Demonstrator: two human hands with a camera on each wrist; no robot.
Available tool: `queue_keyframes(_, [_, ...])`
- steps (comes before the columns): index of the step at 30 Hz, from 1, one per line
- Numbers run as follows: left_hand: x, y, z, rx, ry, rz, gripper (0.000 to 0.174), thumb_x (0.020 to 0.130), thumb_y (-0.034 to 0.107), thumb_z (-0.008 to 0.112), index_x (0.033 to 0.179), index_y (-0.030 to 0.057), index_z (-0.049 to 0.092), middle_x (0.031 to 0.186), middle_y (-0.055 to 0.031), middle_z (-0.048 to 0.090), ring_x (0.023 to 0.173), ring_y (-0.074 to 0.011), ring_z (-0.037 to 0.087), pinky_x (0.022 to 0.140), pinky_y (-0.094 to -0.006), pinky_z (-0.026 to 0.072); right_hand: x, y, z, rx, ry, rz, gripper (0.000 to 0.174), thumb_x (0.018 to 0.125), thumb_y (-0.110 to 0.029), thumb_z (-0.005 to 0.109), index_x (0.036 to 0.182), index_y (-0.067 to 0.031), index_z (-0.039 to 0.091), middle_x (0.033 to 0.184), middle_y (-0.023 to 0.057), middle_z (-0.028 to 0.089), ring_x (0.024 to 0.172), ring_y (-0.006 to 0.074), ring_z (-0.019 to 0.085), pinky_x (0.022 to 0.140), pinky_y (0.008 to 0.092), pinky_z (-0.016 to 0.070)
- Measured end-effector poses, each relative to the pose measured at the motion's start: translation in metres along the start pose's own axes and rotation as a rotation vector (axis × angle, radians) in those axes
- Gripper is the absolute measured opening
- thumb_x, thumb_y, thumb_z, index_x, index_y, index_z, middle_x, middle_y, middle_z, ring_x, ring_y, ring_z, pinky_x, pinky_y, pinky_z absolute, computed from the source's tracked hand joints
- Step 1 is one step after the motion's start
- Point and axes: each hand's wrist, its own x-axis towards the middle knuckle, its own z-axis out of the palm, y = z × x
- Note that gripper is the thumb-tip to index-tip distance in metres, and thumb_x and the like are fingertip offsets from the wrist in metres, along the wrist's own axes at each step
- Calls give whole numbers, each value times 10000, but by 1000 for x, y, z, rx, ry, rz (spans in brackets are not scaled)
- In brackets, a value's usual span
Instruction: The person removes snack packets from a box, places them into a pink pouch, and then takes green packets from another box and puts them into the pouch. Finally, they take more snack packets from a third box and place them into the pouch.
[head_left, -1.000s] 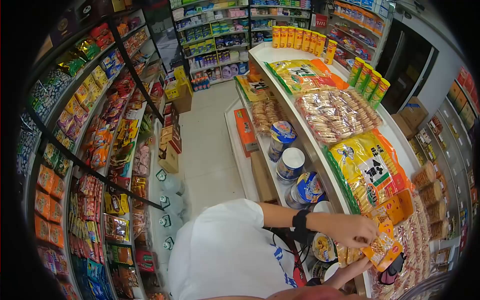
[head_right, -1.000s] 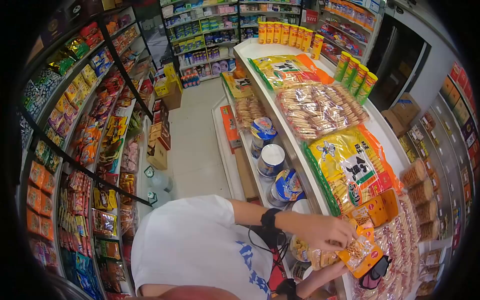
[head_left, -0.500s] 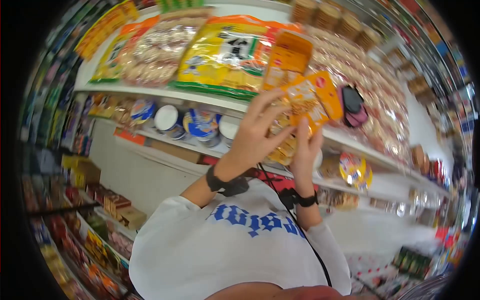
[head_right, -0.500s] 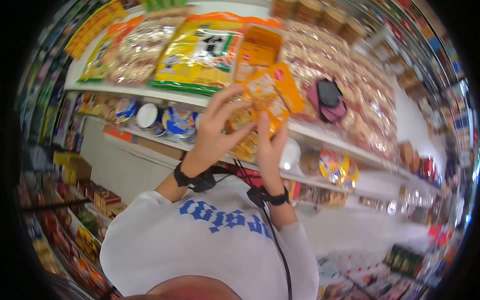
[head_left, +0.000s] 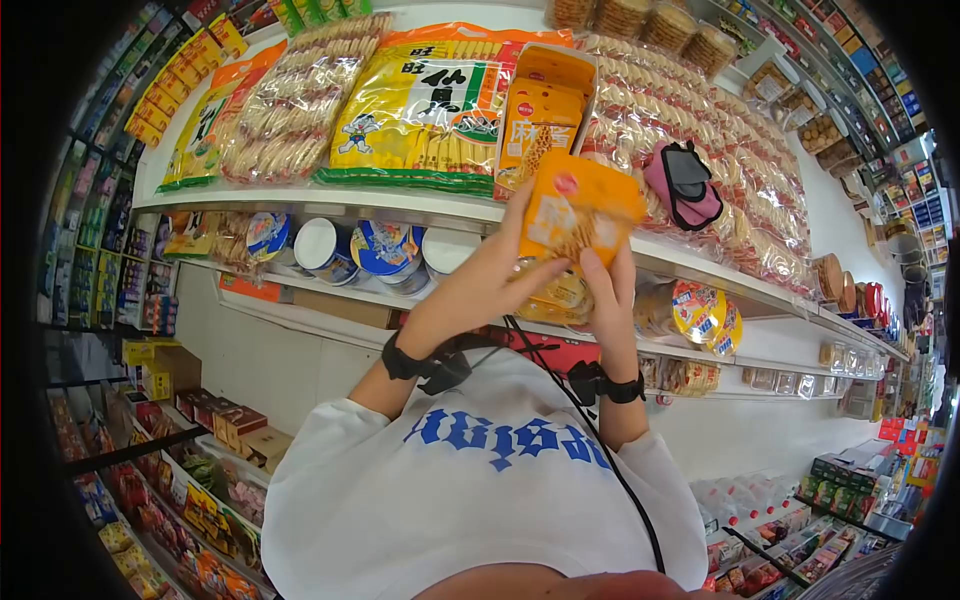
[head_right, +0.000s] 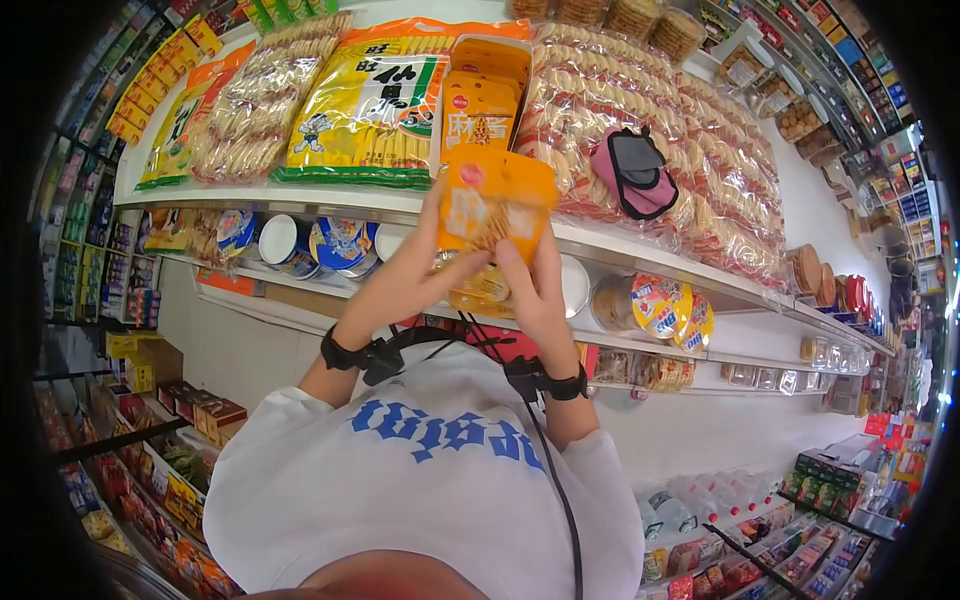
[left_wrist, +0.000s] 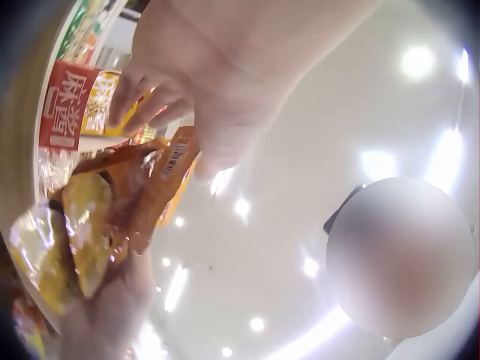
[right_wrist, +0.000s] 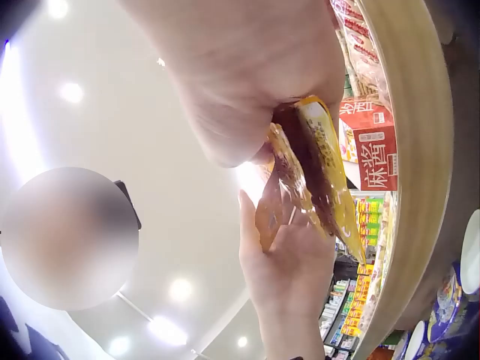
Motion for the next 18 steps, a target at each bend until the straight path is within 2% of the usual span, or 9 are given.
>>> queue_keyframes(3, [-4, 5, 10, 128, 29, 110, 965, 974, 158, 682, 1606, 33, -36, 1458, -266, 485, 1372, -300, 499, 1121, -390, 395, -3, 12, -2, -73, 15, 24, 412, 1013, -110, 630, 1371, 17, 472, 1251, 92, 626, 1088, 132, 614, 947, 293, 498])
queue_keyframes(5, [-3, 5, 21, 28, 118, 119, 902, 975, 163, 686, 1604, 30, 54, 1457, -246, 495, 1341, -278, 523, 1102, -377, 417, 2, 12, -1, -97, 57, -3, 418, 1003, -103, 642, 1366, 15, 474, 1237, 92, 626, 1081, 134, 617, 936, 291, 505])
queue_keyframes(7, [-6, -2, 25, -122, 85, 17, 841, 967, 160, 703, 1589, 20, 156, 1459, -205, 502, 1318, -243, 534, 1088, -358, 432, 3, 7, 1, -92, 111, -50, 418, 995, -94, 652, 1360, 12, 478, 1225, 93, 628, 1077, 139, 619, 933, 294, 509])
queue_keyframes(9, [-5, -14, 22, -313, -80, -184, 781, 950, 149, 735, 1560, 3, 269, 1464, -143, 507, 1301, -196, 529, 1080, -333, 440, 6, 1, 6, -61, 165, -114, 419, 986, -82, 662, 1353, 10, 482, 1219, 94, 629, 1076, 147, 620, 938, 303, 510])
queue_keyframes(12, [-4, -9, 12, -333, -161, -239, 650, 940, 155, 752, 1478, 0, 421, 1344, -90, 612, 1192, -148, 600, 1011, -301, 493, 0, 8, 5, -70, 187, -192, 449, 959, -45, 691, 1352, 9, 481, 1220, 99, 630, 1089, 156, 618, 949, 309, 508])
queue_keyframes(15, [-3, -2, 3, -300, -167, -224, 619, 918, 140, 775, 1433, -9, 465, 1303, -88, 636, 1165, -152, 615, 1015, -311, 493, -2, 3, 2, 27, 120, -207, 489, 929, -19, 720, 1353, 10, 477, 1234, 105, 628, 1108, 158, 614, 962, 315, 504])
queue_keyframes(18, [-5, 0, 6, -342, -50, -175, 685, 868, 119, 821, 1433, -7, 455, 1295, -88, 636, 1159, -152, 620, 1016, -312, 495, -4, 13, -9, -62, 156, -129, 481, 914, -24, 737, 1331, 12, 499, 1226, 111, 635, 1100, 161, 620, 955, 315, 509])
